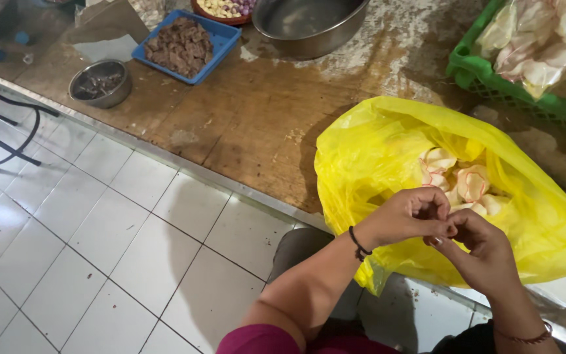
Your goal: The person packs white and pinkish food items into small clear plastic bags, ties each bag with a rubber band, and places the sealed bags into a yellow plastic bag. The person repeats this process for multiple items.
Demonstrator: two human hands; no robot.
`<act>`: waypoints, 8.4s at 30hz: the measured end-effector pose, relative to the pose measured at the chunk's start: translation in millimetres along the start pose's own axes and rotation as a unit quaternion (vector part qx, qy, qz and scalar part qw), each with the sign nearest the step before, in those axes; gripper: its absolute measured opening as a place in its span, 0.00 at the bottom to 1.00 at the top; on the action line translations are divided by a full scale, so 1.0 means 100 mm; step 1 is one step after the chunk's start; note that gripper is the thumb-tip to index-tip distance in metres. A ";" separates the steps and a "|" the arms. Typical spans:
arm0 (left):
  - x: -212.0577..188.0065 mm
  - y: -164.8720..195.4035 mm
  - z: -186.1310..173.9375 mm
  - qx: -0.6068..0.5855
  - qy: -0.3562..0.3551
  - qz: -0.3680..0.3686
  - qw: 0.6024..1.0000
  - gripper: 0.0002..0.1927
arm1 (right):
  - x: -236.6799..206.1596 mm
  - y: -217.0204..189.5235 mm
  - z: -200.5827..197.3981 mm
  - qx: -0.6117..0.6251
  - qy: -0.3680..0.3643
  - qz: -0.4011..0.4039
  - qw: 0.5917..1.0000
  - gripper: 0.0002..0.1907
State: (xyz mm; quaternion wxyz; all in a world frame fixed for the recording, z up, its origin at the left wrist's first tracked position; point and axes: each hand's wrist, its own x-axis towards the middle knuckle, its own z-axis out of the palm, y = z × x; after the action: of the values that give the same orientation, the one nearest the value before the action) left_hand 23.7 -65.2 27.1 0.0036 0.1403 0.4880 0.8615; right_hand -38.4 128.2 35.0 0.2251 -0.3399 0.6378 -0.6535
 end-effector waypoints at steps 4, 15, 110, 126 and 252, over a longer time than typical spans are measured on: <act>0.01 -0.05 0.01 -0.006 0.002 0.000 1.000 0.09 | -0.02 -0.01 0.01 -0.003 0.010 0.000 1.000 0.08; 0.00 0.00 0.01 -0.005 -0.010 -0.022 1.000 0.10 | -0.02 0.05 -0.07 0.095 -0.020 0.039 0.995 0.06; 0.02 -0.15 0.14 0.139 0.052 -0.001 0.989 0.05 | -0.02 -0.21 -0.23 -0.174 0.021 0.006 0.984 0.09; 0.03 -0.11 0.36 0.146 0.122 -0.002 0.982 0.07 | -0.08 -0.46 -0.17 -0.312 0.047 -0.046 0.948 0.05; -2.33 0.11 2.06 -0.272 0.348 0.150 0.884 0.33 | -2.98 -1.19 1.43 -0.351 0.041 -0.202 0.913 0.31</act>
State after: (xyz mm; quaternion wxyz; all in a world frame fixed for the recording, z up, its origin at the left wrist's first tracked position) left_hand 299.4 68.4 80.6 -0.2581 -0.1038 0.1774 0.9440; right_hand 281.7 258.1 99.0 -0.0716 -0.4917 0.7524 -0.4325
